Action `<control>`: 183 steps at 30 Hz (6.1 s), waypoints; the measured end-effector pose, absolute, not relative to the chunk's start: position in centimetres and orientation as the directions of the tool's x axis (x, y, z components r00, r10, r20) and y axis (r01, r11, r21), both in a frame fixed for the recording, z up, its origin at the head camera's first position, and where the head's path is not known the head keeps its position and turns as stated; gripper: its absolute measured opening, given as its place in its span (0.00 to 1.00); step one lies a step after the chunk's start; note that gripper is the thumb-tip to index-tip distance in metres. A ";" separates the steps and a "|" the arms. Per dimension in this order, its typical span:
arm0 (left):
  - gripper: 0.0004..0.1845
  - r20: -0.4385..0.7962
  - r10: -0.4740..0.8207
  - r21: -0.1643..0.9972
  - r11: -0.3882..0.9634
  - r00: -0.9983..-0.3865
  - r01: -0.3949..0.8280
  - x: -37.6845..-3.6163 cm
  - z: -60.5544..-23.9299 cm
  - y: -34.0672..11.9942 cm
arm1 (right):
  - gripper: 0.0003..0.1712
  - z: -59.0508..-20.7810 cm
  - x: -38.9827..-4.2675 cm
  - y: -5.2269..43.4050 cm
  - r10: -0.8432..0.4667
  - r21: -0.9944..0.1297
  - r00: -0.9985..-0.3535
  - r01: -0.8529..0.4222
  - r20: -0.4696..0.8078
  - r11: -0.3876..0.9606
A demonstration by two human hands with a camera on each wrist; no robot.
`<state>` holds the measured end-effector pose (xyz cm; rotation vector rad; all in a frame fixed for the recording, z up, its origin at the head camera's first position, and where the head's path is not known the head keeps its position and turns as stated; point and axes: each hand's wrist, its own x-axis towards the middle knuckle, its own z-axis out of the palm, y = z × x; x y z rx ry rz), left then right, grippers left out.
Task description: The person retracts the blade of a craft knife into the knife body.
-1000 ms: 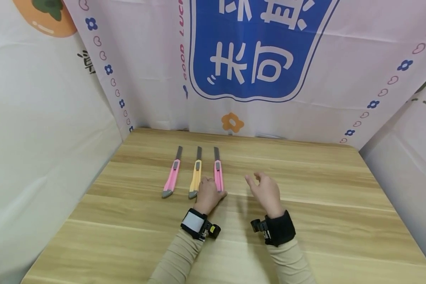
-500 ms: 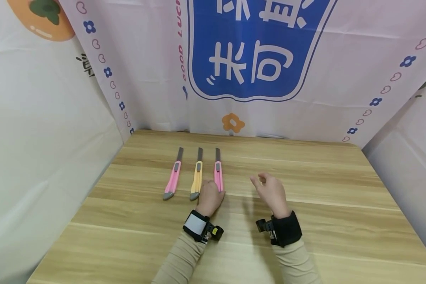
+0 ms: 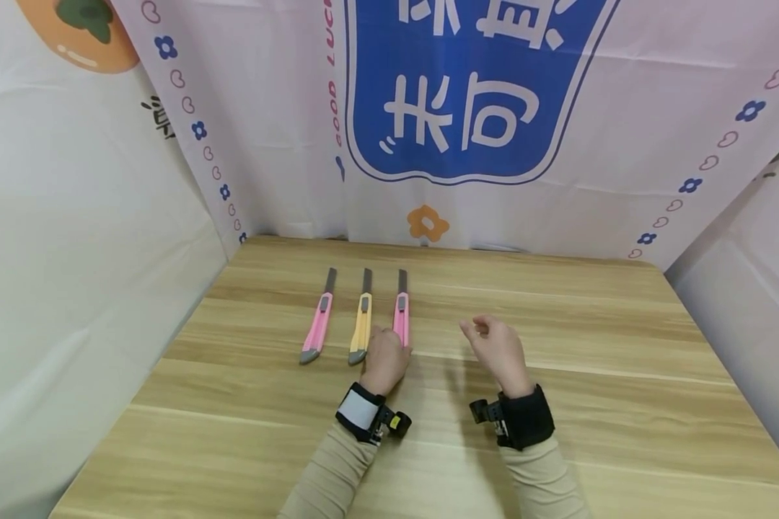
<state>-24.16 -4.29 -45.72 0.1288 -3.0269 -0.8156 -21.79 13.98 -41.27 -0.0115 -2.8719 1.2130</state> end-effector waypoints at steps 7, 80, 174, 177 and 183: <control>0.14 0.048 -0.048 0.500 0.866 -0.998 -0.017 -23.6 -44.5 -4.0 | 0.29 -41.6 -21.8 13.9 0.005 -0.761 -1.000 -0.009 0.016 0.649; 0.18 -0.077 0.620 0.966 0.240 -0.781 0.094 -20.8 -39.0 -4.7 | 0.21 -38.2 -21.1 13.6 0.004 -0.999 -1.000 -0.013 0.013 0.051; 0.13 -0.184 0.624 0.920 0.381 -0.759 0.090 -20.8 -39.7 -2.9 | 0.19 -38.6 -21.4 13.1 0.106 -0.962 -0.994 -0.035 0.006 -0.273; 0.12 -0.174 0.612 0.917 0.386 -0.772 0.099 -20.9 -40.1 -2.7 | 0.19 -38.6 -21.3 12.8 0.150 -0.962 -0.988 -0.079 0.040 -0.263; 0.12 -0.174 0.605 0.916 0.388 -0.777 0.097 -20.9 -40.5 -2.7 | 0.16 -39.1 -21.4 12.3 0.203 -0.956 -0.973 -0.157 0.108 -0.246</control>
